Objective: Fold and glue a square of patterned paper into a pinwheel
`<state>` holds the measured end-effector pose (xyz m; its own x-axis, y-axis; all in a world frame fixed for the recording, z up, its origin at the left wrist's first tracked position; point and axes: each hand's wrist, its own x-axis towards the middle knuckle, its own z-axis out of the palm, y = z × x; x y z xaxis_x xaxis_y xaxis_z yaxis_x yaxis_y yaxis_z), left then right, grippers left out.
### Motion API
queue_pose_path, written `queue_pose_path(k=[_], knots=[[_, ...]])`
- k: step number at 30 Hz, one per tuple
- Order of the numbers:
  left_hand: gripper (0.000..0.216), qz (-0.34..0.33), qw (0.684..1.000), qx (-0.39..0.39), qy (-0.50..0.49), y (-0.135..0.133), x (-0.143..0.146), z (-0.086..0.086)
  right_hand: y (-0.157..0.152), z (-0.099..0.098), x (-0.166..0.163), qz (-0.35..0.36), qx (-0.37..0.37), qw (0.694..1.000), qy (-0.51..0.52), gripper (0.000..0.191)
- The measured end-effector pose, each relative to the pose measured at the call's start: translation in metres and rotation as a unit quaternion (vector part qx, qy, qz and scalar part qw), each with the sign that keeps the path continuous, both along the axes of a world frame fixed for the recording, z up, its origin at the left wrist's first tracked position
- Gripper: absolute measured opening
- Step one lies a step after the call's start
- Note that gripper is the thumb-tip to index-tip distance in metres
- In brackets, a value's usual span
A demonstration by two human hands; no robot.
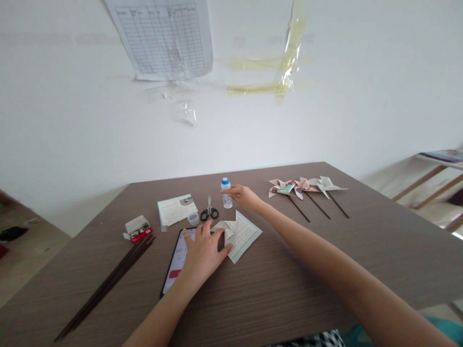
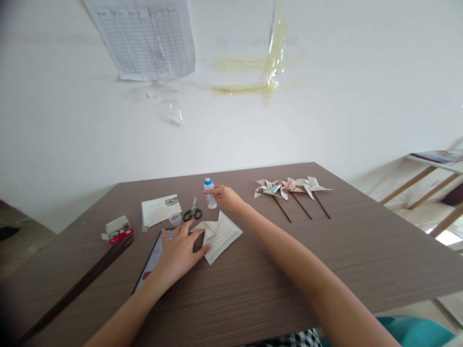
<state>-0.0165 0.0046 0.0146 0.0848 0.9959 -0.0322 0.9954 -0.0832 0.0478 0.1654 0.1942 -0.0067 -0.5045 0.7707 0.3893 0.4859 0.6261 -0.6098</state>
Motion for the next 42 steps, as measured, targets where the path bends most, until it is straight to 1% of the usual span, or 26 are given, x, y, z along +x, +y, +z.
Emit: queue_pose_path(k=[6,11,16,21,25,27,29,31,33,36,42], knots=[[0.046,0.008,1.0,-0.006,0.002,0.002,-0.001,0.001,0.011,-0.003,-0.02,0.028,0.004,1.0,-0.007,0.058],[0.047,0.012,1.0,-0.011,0.005,0.003,-0.003,0.001,0.019,-0.015,-0.034,0.047,-0.008,0.999,0.018,0.061],[0.046,0.009,1.0,-0.007,0.003,0.003,-0.004,0.001,0.019,-0.022,-0.037,0.071,-0.024,0.996,0.04,0.065],[0.046,0.013,1.0,-0.008,0.004,0.004,-0.003,0.0,0.017,-0.02,-0.034,0.091,-0.049,0.994,0.046,0.06],[0.049,0.007,1.0,-0.006,0.004,0.004,-0.004,-0.001,0.012,-0.017,-0.023,0.094,-0.087,0.991,0.044,0.047],[0.049,0.004,1.0,-0.002,0.002,0.004,-0.005,-0.002,0.006,-0.014,-0.013,0.092,-0.114,0.989,0.038,0.043],[0.05,0.004,1.0,-0.004,-0.002,0.004,-0.005,-0.003,-0.003,-0.009,-0.001,0.079,-0.121,0.989,0.028,0.042],[0.051,0.007,1.0,-0.009,-0.007,0.003,-0.005,-0.002,-0.015,-0.003,0.012,0.064,-0.114,0.991,0.011,0.039],[0.051,0.007,1.0,-0.01,-0.012,0.003,-0.005,-0.002,-0.03,0.002,0.024,0.06,-0.09,0.994,-0.008,0.033],[0.05,0.005,1.0,-0.002,-0.011,0.003,-0.005,-0.003,-0.057,0.004,0.037,0.087,-0.051,0.993,-0.053,0.029],[0.044,0.005,1.0,0.006,-0.002,0.004,-0.001,-0.003,-0.105,-0.006,0.05,0.17,0.009,0.976,-0.134,0.023]])
